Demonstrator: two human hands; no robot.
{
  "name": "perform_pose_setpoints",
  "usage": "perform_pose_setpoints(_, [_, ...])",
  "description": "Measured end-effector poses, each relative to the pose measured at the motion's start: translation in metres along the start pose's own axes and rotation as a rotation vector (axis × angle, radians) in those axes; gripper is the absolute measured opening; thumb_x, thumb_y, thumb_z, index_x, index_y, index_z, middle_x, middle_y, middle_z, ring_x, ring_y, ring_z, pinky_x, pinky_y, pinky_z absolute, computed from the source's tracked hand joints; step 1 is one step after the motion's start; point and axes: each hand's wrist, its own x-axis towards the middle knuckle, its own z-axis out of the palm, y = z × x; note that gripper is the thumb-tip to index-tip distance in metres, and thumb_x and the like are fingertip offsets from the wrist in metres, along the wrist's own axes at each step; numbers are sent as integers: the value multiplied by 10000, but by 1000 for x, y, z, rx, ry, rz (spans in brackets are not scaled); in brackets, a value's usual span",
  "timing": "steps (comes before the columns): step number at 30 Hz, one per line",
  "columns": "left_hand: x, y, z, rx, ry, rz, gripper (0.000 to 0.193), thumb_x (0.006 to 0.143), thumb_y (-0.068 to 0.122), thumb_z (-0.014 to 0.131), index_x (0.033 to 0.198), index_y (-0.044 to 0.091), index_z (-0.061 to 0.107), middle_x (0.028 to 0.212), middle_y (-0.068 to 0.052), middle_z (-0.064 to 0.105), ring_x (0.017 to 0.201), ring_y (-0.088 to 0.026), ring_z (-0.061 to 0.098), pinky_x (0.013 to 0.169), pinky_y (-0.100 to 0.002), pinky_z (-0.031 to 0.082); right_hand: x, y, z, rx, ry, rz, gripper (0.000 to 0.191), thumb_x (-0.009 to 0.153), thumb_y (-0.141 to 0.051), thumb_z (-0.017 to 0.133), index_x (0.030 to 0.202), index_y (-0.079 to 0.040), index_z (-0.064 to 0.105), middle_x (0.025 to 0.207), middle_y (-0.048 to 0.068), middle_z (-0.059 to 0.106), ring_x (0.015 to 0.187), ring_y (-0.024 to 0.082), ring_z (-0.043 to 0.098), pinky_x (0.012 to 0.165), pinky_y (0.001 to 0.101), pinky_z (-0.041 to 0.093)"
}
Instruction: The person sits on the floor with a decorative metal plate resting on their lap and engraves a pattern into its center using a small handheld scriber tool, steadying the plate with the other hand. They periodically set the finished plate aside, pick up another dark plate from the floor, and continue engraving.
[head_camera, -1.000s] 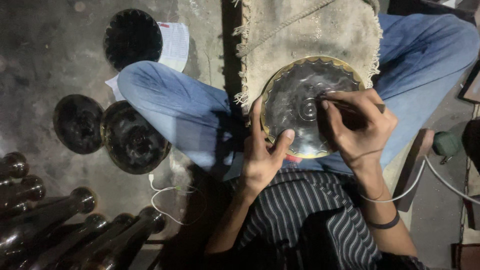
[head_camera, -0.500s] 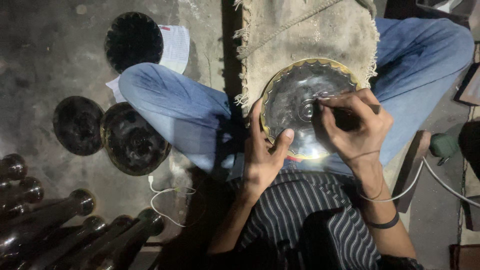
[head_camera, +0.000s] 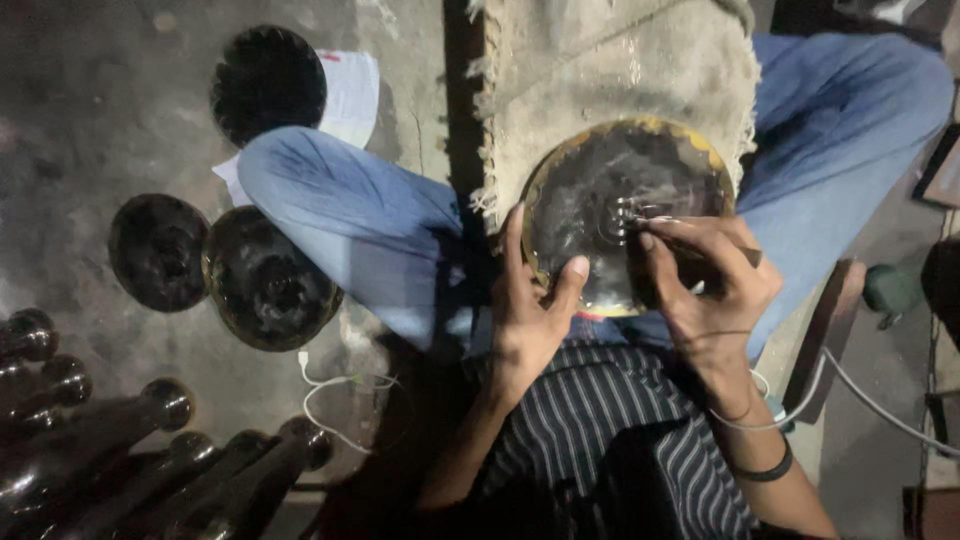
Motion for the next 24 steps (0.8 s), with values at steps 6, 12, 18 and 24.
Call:
perform_pose_setpoints(6, [3, -8, -2, 25, -3, -27, 860, 990, 111, 651, 1658, 83, 110, 1232, -224, 687, 879, -215, 722, 640, -369, 645, -9, -2, 2, -14, -15, 39, 196, 934, 58, 829, 1101, -23, 767, 1025, 100, 732, 808, 139, 690, 675, 242, 516])
perform_pose_setpoints(12, [3, -5, -2, 55, 0, 1, 835, 987, 120, 649, 1639, 79, 128, 1254, -219, 680, 933, -214, 745, 644, -359, 645, -4, -3, 1, -46, -24, -54, 180, 948, 60, 820, 1098, -19, 757, 1044, 103, 732, 896, 163, 725, 749, 239, 557])
perform_pose_setpoints(18, [1, -4, -2, 51, 7, -51, 814, 981, 134, 651, 1628, 71, 161, 1214, -232, 685, 898, -226, 743, 633, -354, 643, -3, -3, -4, -49, -72, -32, 200, 936, 37, 816, 1116, -31, 764, 1025, 104, 721, 890, 169, 721, 765, 252, 560])
perform_pose_setpoints(24, [2, -6, -2, 255, 13, 202, 755, 1068, 114, 689, 1646, 50, 207, 1228, -228, 728, 1023, -241, 743, 790, -371, 661, 2, -4, -8, -79, -108, -73, 190, 899, 14, 831, 1064, -48, 760, 1032, 76, 737, 890, 177, 722, 776, 265, 568])
